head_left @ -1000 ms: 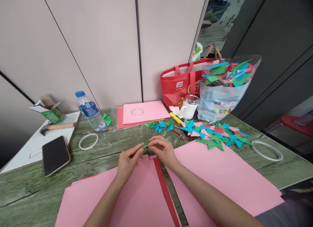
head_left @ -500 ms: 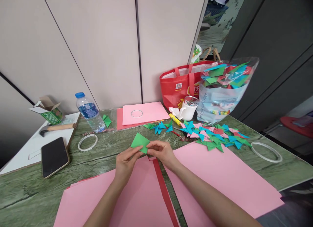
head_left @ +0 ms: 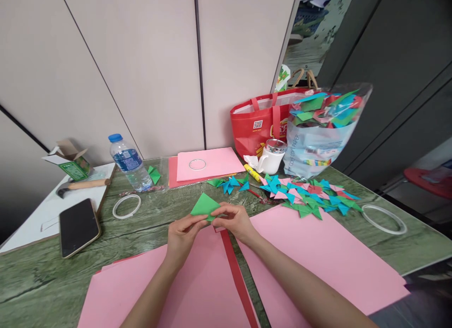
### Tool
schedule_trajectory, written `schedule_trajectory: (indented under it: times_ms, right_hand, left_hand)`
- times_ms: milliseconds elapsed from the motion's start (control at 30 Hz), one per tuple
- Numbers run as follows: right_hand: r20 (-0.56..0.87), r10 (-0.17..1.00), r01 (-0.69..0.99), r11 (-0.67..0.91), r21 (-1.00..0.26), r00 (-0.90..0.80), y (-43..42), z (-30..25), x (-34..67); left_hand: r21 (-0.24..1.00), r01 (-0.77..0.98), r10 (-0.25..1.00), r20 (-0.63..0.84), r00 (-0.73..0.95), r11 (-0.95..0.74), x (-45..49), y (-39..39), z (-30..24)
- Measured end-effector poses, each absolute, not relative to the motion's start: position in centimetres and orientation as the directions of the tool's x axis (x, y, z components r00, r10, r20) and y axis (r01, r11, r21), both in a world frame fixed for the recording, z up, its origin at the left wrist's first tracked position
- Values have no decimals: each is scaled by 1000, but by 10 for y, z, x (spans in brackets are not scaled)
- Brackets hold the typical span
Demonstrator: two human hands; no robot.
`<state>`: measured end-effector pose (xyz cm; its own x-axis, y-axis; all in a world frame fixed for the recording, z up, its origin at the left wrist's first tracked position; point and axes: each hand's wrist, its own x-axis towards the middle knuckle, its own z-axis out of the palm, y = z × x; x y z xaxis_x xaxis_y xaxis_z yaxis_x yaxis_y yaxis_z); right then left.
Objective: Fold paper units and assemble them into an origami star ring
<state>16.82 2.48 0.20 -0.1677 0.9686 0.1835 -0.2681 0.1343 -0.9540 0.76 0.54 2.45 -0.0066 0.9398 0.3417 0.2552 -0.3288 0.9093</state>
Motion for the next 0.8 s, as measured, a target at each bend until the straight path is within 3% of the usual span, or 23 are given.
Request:
schedule_trajectory:
  times_ms: [267, 600, 800]
  right_hand:
    - [110, 987, -305, 71, -950, -113, 21, 0, 161]
    - [98, 993, -243, 81, -967, -59, 16, 5, 157]
    - [31, 999, -382, 15, -924, -35, 18, 0, 154]
  left_hand:
    - [985, 109, 986, 141, -92, -130, 13, 5, 18]
    - [999, -36, 988, 35, -151, -41, 16, 4, 14]
    - [992, -127, 987, -27, -159, 7, 19, 4, 16]
